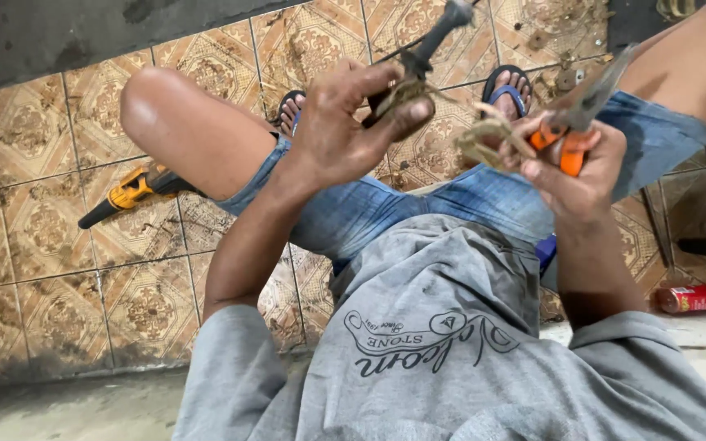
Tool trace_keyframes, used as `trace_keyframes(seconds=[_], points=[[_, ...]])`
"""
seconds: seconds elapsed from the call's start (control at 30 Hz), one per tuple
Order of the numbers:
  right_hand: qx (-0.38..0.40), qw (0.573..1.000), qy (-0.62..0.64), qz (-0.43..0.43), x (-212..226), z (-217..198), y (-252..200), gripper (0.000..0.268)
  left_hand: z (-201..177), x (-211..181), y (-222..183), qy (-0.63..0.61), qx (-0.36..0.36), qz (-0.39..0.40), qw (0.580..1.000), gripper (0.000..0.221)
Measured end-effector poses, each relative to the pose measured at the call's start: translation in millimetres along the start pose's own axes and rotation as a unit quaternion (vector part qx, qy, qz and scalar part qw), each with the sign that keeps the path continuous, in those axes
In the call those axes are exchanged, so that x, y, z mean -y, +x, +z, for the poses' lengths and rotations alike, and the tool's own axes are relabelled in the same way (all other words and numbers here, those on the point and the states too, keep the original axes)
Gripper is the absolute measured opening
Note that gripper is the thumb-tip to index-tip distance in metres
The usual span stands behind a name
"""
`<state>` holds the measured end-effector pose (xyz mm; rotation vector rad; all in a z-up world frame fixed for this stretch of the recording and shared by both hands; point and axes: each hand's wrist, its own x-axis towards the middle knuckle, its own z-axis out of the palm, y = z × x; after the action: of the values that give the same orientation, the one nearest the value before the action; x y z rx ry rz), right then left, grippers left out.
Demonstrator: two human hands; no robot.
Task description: Repairing an electronic or mechanical component using pliers while sitting on the floor
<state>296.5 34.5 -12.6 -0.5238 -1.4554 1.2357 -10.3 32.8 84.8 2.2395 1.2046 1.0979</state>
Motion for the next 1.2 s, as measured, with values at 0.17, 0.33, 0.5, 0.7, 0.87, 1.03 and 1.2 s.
trace_keyframes(seconds=[0.17, 0.33, 0.5, 0.7, 0.87, 1.03, 1.2], points=[[-0.046, 0.991, 0.100, -0.078, -35.8, 3.4, 8.5, 0.031, -3.8, -0.2, 24.9, -0.074, -0.025, 0.001, 0.997, 0.036], [-0.100, 0.976, 0.179, -0.078, -70.7, 20.4, 3.9, 0.029, 8.3, 22.1, 22.3, -0.151, 0.001, -0.079, 0.985, 0.025], [-0.150, 0.940, 0.306, 0.031, -90.2, 24.6, 4.1, 0.048, 26.0, 38.6, 7.8, -0.257, -0.003, -0.235, 0.937, 0.020], [-0.035, 0.919, 0.385, 0.079, -82.8, 23.2, 2.3, 0.074, 41.9, 42.9, 8.1, -0.317, -0.027, -0.274, 0.908, 0.027], [-0.019, 0.934, 0.354, 0.046, -82.0, 23.8, 2.7, 0.059, 51.2, 45.7, 8.1, -0.407, -0.041, -0.299, 0.862, 0.035], [-0.034, 0.946, 0.320, 0.036, -86.9, 26.4, 4.1, 0.033, 67.2, 55.9, 5.6, -0.481, -0.064, -0.319, 0.814, 0.025], [-0.203, 0.947, 0.241, -0.054, -88.3, 28.4, 15.8, 0.016, 74.0, 52.1, 9.6, -0.410, -0.019, -0.323, 0.853, 0.028]])
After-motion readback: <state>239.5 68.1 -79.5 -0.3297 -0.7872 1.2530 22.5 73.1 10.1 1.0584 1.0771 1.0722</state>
